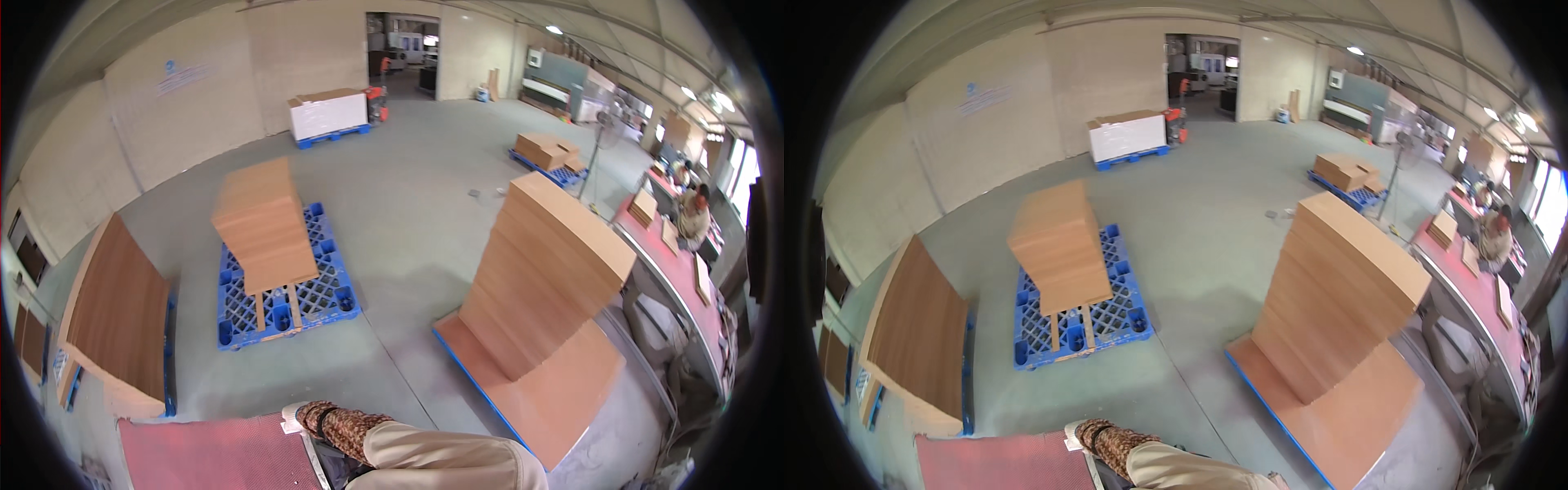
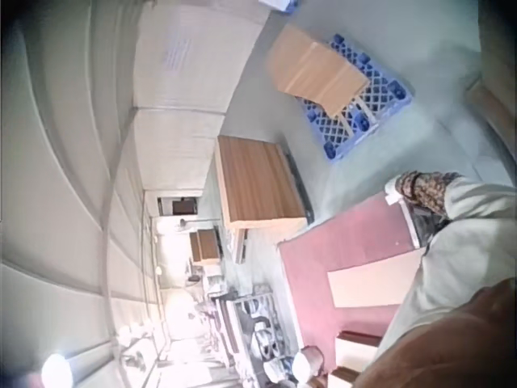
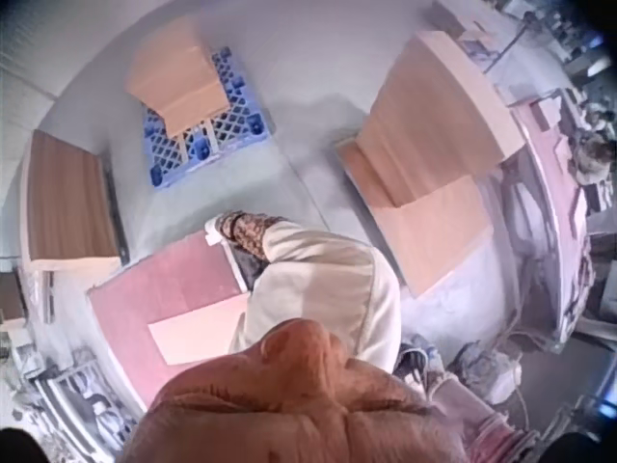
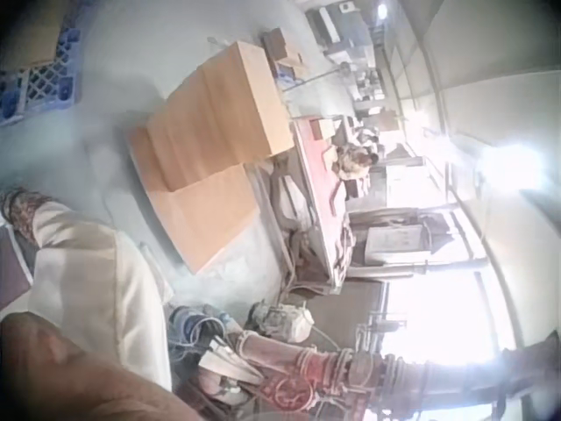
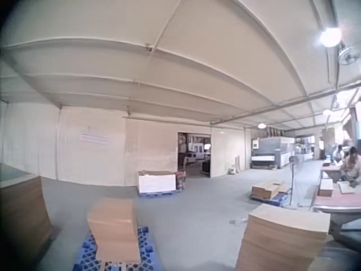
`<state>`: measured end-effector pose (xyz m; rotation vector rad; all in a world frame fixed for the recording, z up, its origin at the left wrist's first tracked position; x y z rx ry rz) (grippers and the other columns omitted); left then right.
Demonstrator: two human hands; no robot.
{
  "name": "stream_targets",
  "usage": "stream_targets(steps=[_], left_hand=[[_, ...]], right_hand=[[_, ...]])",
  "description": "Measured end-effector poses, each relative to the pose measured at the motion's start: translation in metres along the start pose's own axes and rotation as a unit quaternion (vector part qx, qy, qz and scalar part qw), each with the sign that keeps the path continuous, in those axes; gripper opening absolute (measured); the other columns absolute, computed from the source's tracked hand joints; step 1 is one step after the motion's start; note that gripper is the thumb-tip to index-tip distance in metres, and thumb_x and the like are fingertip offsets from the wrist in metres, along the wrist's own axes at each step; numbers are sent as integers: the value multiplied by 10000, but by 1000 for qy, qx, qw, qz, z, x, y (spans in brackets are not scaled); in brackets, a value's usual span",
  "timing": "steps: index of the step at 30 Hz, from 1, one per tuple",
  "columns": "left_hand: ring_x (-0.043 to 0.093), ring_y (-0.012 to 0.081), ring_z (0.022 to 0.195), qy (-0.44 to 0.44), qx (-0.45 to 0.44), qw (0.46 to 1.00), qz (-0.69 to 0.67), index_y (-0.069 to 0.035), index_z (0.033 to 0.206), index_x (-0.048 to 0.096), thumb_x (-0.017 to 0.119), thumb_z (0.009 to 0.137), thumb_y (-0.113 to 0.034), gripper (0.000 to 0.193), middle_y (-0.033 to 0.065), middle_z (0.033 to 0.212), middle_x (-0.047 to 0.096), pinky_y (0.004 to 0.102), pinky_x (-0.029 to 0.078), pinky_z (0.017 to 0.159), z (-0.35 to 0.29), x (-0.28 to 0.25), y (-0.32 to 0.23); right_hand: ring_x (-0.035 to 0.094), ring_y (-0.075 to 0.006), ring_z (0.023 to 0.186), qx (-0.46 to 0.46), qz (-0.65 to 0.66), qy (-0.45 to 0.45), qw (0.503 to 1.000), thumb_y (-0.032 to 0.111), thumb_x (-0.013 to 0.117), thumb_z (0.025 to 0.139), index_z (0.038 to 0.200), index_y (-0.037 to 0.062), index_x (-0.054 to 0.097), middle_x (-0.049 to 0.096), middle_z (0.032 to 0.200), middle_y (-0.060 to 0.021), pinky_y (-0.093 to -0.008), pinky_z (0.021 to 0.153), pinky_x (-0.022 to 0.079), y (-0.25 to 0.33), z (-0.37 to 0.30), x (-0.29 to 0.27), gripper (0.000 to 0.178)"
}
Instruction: The recorder is inspecting, stacking, and moving thin wood panels in a furniture manufacturing workshop.
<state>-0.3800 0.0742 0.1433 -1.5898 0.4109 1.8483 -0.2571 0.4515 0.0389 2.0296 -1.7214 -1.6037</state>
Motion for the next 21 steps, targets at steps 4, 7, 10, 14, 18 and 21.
stream_targets(steps=[4, 7, 10, 14, 18, 21], left_hand=[[456, 473, 1387, 10, 32, 999, -4, 45, 1481, 458, 769, 816, -444, 882, 315, 1468, 505, 543, 349, 1188, 9, 8, -7], [459, 474, 1385, 20, 56, 998, -13, 46, 1477, 463, 765, 823, -449, 874, 315, 1466, 508, 543, 350, 1188, 17, 13, -17], [461, 474, 1383, 27, 70, 997, -19, 46, 1474, 467, 760, 831, -454, 866, 316, 1464, 510, 543, 351, 1187, 25, 19, -22], [464, 475, 1380, 28, 70, 997, -24, 47, 1469, 473, 753, 841, -461, 855, 316, 1460, 513, 543, 353, 1187, 28, 25, -22], [468, 475, 1377, 21, 44, 998, -30, 48, 1464, 478, 747, 851, -467, 845, 316, 1457, 516, 543, 354, 1186, 22, 28, -11], [470, 476, 1375, 20, 42, 998, -33, 49, 1461, 483, 742, 859, -472, 838, 316, 1455, 519, 543, 356, 1186, 20, 33, -16]], right_hand=[[726, -382, 1027, 23, 2, -82, 996, 281, 686, 847, 1097, 10, 759, 747, 1079, -212, -481, 868, 576, 12, -16, 3, 375], [730, -378, 1021, 37, 1, -92, 995, 275, 677, 860, 1064, 20, 768, 751, 1068, -208, -488, 873, 580, 9, -8, 10, 339], [733, -361, 1022, 45, 6, -94, 995, 265, 665, 875, 1060, 37, 775, 753, 1076, -199, -476, 870, 583, 8, 0, 17, 314], [733, -339, 1033, 44, -5, -105, 993, 266, 650, 895, 1056, 57, 781, 754, 1094, -185, -470, 865, 583, 9, -1, 22, 295], [720, -352, 1052, 11, 0, -94, 996, 289, 625, 913, 1047, 52, 776, 749, 1096, -195, -489, 885, 567, 17, -5, 26, 312], [706, -374, 1065, 20, 25, -108, 994, 331, 591, 935, 1050, 44, 765, 740, 1095, -213, -509, 907, 544, -5, -6, 25, 355]])
Point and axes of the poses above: each hand's wrist, its own z-axis towards the middle knuckle, its own x-axis out of the palm, y = z × x, the point moved 2 cm from there along z, towards the middle knuckle
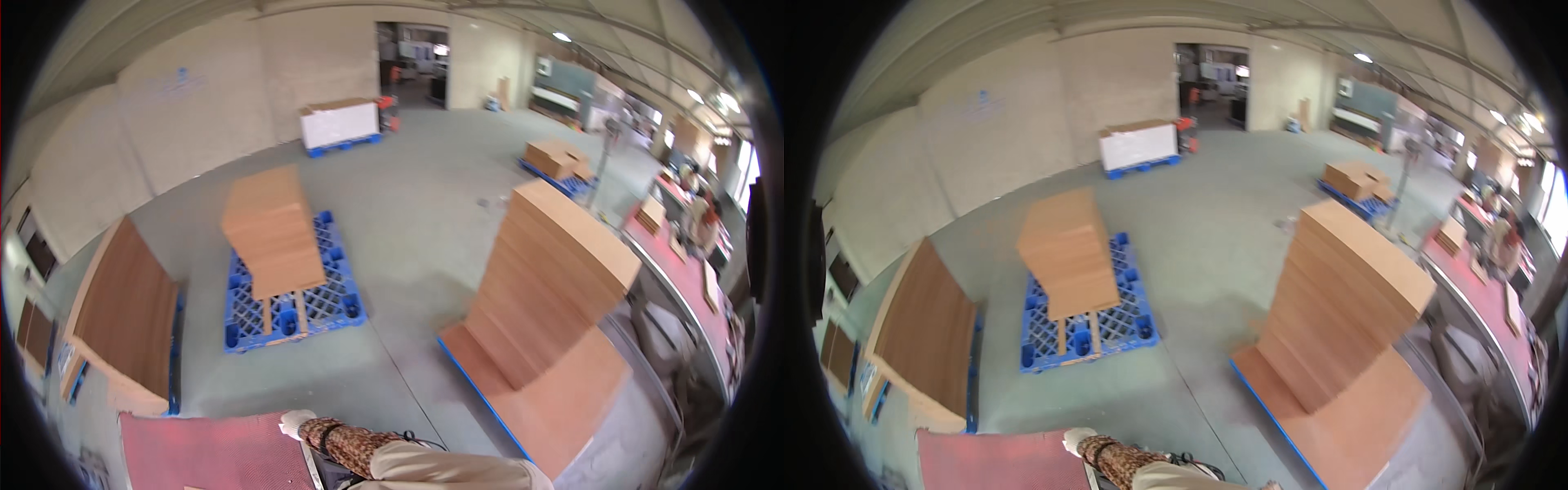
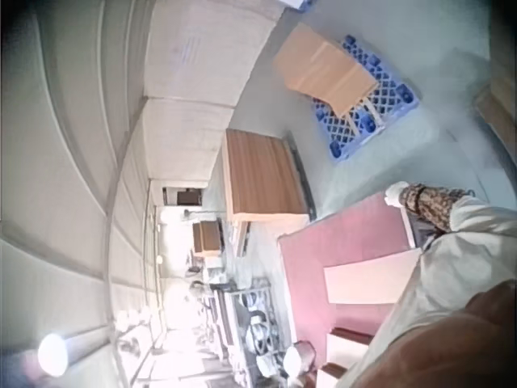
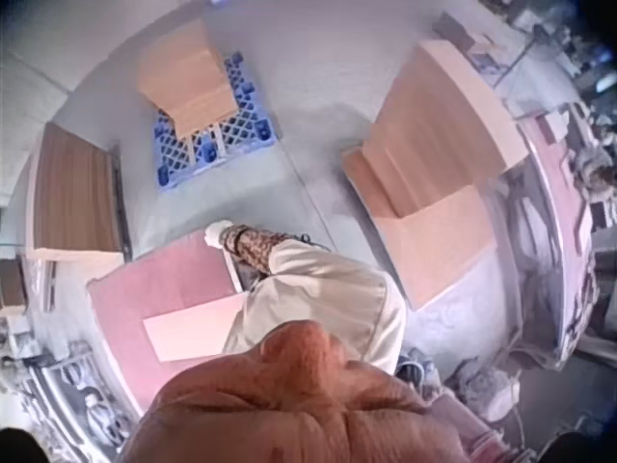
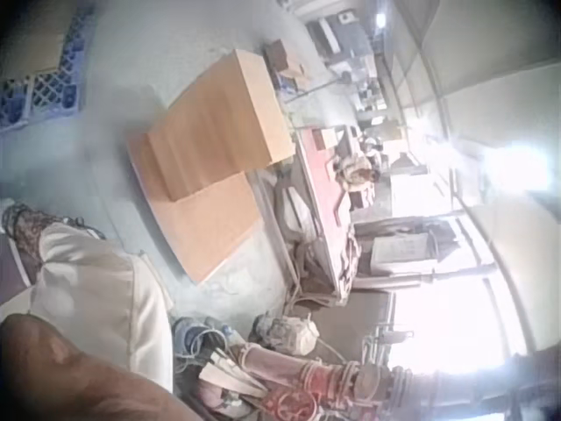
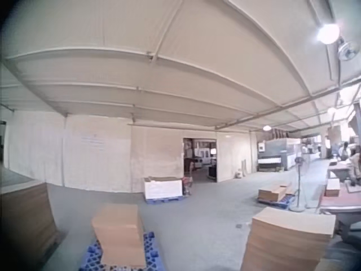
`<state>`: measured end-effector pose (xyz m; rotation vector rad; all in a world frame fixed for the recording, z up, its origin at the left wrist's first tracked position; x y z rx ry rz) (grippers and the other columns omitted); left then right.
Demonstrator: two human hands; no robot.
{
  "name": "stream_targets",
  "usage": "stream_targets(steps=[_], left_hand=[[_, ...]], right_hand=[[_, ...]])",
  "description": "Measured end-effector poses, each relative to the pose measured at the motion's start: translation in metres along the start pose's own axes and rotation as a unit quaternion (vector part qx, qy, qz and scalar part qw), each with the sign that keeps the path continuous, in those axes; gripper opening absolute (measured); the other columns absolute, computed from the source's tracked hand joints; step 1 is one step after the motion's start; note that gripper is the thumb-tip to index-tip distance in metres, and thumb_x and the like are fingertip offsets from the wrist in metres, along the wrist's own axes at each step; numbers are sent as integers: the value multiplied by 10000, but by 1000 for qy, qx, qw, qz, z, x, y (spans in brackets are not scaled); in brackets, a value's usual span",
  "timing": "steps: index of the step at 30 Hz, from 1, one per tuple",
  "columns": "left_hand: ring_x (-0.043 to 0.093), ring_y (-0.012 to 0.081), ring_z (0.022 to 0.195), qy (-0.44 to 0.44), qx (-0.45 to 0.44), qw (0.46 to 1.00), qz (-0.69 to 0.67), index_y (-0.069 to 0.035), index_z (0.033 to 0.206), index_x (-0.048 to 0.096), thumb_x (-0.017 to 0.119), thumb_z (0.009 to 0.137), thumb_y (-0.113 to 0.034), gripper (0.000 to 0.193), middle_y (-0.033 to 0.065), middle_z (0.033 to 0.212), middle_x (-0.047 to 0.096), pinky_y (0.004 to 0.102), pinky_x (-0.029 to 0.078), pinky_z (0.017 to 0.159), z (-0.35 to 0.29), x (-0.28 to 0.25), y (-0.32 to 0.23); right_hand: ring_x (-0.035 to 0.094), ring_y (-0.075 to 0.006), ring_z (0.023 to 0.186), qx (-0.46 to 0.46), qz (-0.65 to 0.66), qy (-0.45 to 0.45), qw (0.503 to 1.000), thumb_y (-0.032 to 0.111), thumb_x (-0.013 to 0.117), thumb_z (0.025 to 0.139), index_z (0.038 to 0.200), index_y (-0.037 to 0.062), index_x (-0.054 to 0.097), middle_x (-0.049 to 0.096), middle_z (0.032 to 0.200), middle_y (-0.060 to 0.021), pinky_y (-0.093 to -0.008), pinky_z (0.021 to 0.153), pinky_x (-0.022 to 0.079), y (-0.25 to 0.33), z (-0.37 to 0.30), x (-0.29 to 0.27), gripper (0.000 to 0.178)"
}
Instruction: The recorder is inspecting, stacking, and moving thin wood panels in a furniture manufacturing workshop.
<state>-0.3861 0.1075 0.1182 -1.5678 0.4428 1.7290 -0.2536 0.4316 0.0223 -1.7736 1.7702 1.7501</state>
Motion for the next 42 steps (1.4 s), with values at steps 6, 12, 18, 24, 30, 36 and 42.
stream_targets(steps=[6, 12, 18, 24, 30, 36, 42], left_hand=[[475, 477, 1370, -12, -52, 999, 4, 51, 1454, 491, 733, 874, -482, 824, 317, 1450, 523, 543, 358, 1185, -28, -2, 18], [480, 478, 1366, -26, -107, 994, 24, 53, 1447, 500, 723, 889, -492, 811, 317, 1445, 528, 543, 361, 1184, -74, -11, 54], [485, 478, 1361, -59, -169, 984, 24, 54, 1440, 508, 713, 904, -502, 799, 318, 1440, 533, 542, 363, 1183, -139, -11, 123], [517, 474, 1309, -41, -137, 989, 42, 59, 1402, 539, 685, 944, -489, 728, 310, 1384, 564, 537, 409, 1139, -116, 3, 110], [521, 479, 1303, 236, -81, 963, -105, 55, 1419, 533, 599, 1008, -500, 694, 307, 1452, 520, 541, 427, 1123, -83, 55, 114], [427, 483, 1411, 185, -190, 963, 57, 36, 1539, 390, 512, 961, -697, 941, 326, 1540, 418, 540, 384, 1162, -120, 41, 61], [393, 474, 1419, 97, -164, 982, -9, 72, 1431, 459, 757, 814, -347, 803, 318, 1489, 462, 524, 340, 1193, -82, 22, 13]], right_hand=[[705, -374, 1074, -18, -40, 61, 997, 343, 571, 964, 1102, 24, 737, 732, 1143, -208, -509, 908, 549, 9, 0, 0, 385], [709, -389, 1047, -9, -33, 85, 996, 368, 591, 955, 1081, 32, 746, 737, 1091, -223, -519, 895, 552, 6, 3, 4, 391], [714, -401, 1020, -76, -86, 111, 987, 389, 621, 930, 1062, 25, 756, 733, 1079, -237, -525, 872, 557, 12, 1, -14, 410], [722, -399, 985, -58, -20, 116, 991, 373, 592, 919, 1045, 0, 750, 735, 1050, -244, -505, 861, 563, 9, 4, -15, 424], [739, -383, 928, -11, 10, 159, 987, 336, 595, 887, 988, -20, 754, 746, 951, -239, -480, 834, 572, 11, -3, -34, 403], [726, -364, 886, -98, -29, 214, 971, 333, 571, 915, 978, 40, 765, 754, 946, -201, -468, 827, 569, 26, -2, -20, 357], [701, -292, 825, -376, 3, 238, 896, 259, 779, 820, 904, 90, 659, 687, 913, -87, -415, 696, 560, -38, 33, 21, 224]])
Point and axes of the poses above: each hand's wrist, its own z-axis towards the middle knuckle, its own x-axis out of the palm, y = z × x, the point moved 2 cm from there along z, towards the middle knuckle
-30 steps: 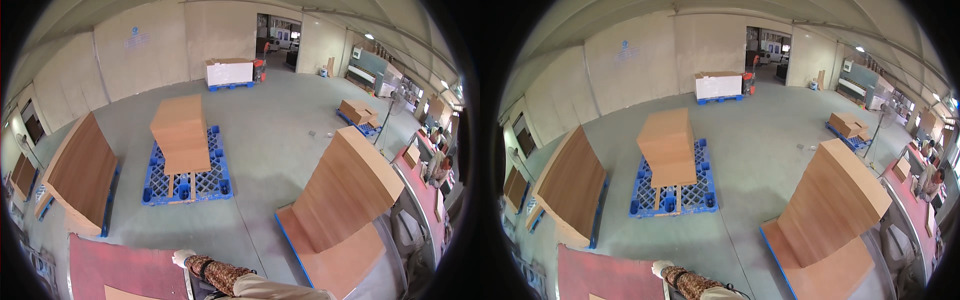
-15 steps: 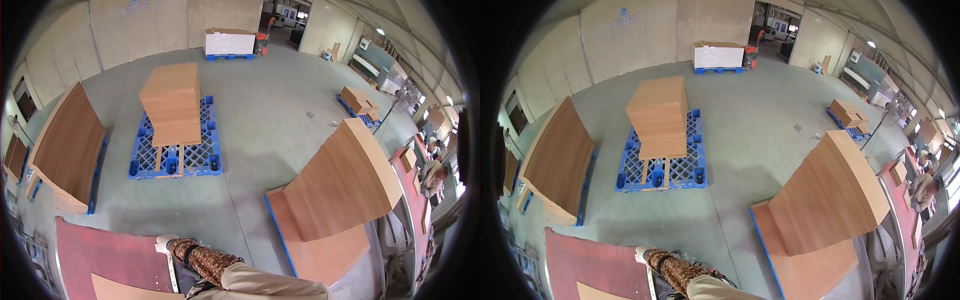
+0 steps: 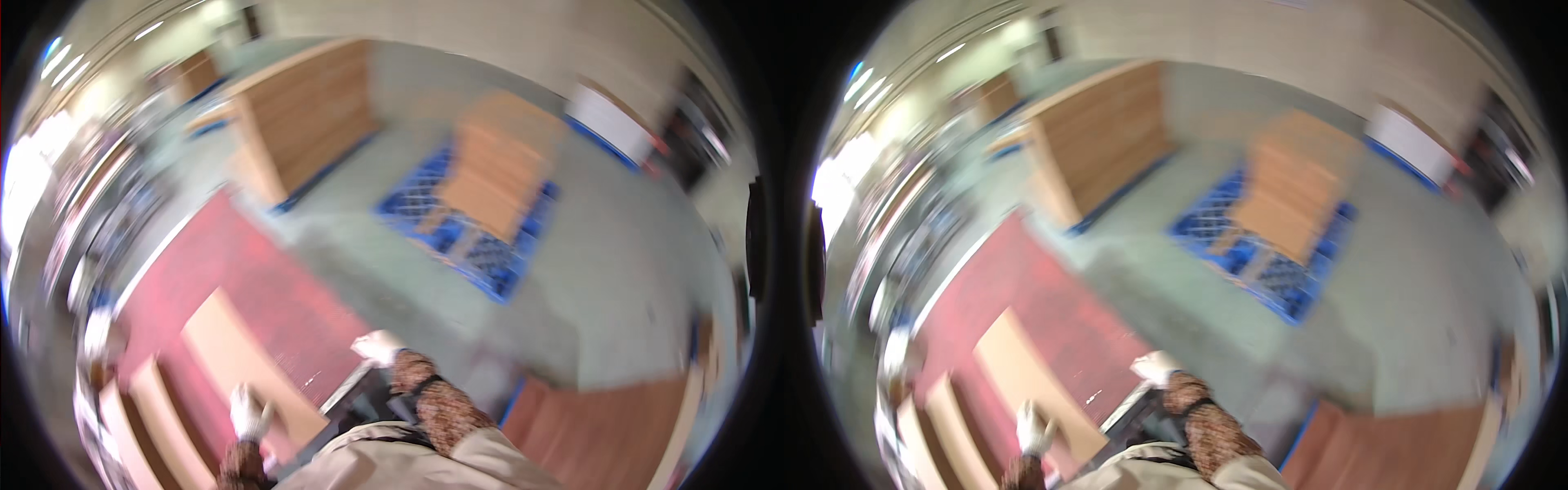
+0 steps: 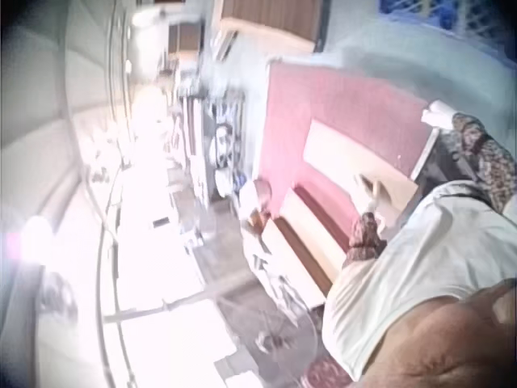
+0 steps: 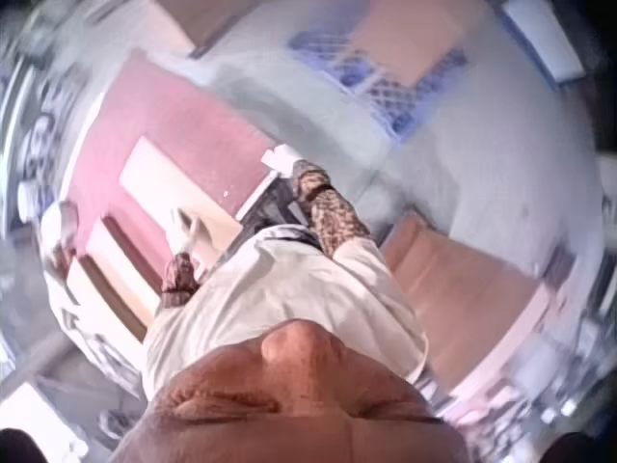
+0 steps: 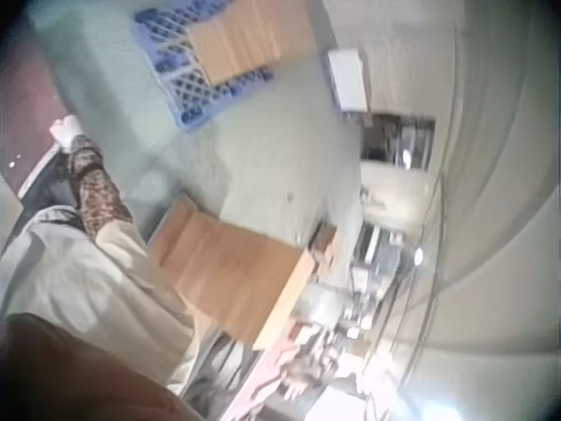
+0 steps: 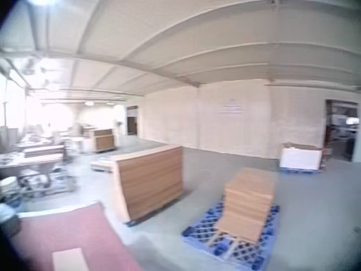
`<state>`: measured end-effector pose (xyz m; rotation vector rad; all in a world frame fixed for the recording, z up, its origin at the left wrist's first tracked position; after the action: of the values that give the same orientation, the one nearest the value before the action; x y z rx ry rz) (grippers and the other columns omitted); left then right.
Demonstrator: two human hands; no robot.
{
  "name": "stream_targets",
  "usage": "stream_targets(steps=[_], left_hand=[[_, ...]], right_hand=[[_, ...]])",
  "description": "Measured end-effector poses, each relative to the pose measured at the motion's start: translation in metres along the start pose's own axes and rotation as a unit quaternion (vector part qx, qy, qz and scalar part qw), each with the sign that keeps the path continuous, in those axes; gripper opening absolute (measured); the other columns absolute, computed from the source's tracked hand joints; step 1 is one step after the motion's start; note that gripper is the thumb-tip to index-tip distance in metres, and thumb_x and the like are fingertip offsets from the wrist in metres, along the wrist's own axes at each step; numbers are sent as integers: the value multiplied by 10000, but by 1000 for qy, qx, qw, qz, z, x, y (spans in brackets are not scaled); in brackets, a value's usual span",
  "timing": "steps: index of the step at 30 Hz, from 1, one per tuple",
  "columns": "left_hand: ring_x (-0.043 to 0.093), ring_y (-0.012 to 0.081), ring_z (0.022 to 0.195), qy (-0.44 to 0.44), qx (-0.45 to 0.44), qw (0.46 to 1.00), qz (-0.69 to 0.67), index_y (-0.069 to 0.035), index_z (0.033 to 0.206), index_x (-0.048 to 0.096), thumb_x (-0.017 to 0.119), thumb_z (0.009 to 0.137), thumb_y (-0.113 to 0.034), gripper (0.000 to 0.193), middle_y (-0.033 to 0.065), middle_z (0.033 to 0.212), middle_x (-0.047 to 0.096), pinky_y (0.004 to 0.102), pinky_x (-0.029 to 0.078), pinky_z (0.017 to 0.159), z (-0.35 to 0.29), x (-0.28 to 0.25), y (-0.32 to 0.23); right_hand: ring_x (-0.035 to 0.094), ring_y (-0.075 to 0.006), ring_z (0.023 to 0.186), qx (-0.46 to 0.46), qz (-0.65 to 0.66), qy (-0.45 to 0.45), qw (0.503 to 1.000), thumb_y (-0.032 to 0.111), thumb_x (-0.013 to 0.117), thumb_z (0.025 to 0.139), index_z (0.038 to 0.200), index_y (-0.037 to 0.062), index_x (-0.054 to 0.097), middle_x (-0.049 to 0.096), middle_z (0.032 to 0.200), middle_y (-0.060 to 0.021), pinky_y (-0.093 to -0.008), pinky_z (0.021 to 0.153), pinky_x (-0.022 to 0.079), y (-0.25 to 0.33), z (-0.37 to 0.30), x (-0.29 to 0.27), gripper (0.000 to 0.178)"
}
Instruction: The recorder is inspecting, stacking, and moving thin wood panels in a furniture manufacturing workshop.
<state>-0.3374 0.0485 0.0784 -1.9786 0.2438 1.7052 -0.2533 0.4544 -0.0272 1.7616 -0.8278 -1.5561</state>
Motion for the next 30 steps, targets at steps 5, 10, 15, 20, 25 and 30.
stream_targets(steps=[5, 10, 15, 20, 25, 30], left_hand=[[514, 448, 1243, -80, -21, 996, 11, 51, 1293, 542, 769, 757, -348, 706, 270, 1306, 549, 530, 452, 1043, -6, -14, 1], [455, 429, 1320, -124, -65, 990, 16, 15, 1327, 539, 761, 773, -375, 714, 249, 1356, 512, 528, 418, 1071, -23, 1, 10], [508, 376, 1261, -92, -71, 992, -48, -19, 1310, 555, 726, 801, -374, 643, 188, 1296, 540, 503, 462, 1019, -70, 0, 9], [585, 390, 1176, -48, -198, 973, -107, -34, 1309, 589, 700, 844, -384, 592, 210, 1228, 599, 487, 511, 973, -133, -9, 19], [593, 448, 1199, 34, -352, 890, -290, -80, 1383, 567, 642, 904, -491, 635, 271, 1272, 588, 500, 487, 1033, -136, -27, 6], [635, 455, 1131, 50, -391, 869, -298, -60, 1338, 576, 646, 882, -521, 652, 299, 1234, 611, 504, 513, 963, -117, -21, 1]], right_hand=[[658, -161, 570, 327, 244, 33, 912, 409, 611, 992, 920, 70, 662, 694, 749, -76, -275, 454, 483, 57, -11, -36, 351], [719, -253, 616, 325, 231, 38, 916, 342, 545, 1015, 1175, -19, 586, 734, 869, -171, -308, 439, 543, 62, -7, -40, 398], [729, -249, 640, 334, 185, 5, 924, 332, 512, 1035, 1148, -40, 591, 734, 854, -163, -330, 467, 558, 41, -13, -32, 397], [735, -231, 765, 310, 275, 135, 900, 317, 518, 1061, 1178, -31, 610, 710, 934, -131, -323, 632, 615, 124, -20, -5, 378], [693, -202, 984, 276, 257, 284, 881, 298, 534, 1057, 1292, -18, 583, 664, 1157, -93, -352, 817, 609, 176, -7, 51, 397], [659, -141, 883, 244, 170, 342, 891, 275, 531, 1046, 1246, -9, 634, 680, 1080, -63, -288, 735, 572, 188, 15, 71, 362]])
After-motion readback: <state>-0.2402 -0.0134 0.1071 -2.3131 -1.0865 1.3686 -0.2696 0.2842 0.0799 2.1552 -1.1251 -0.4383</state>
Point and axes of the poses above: each hand's wrist, its own z-axis towards the middle knuckle, its own x-axis out of the palm, y = z × x, the point moved 2 cm from there along z, towards the middle knuckle
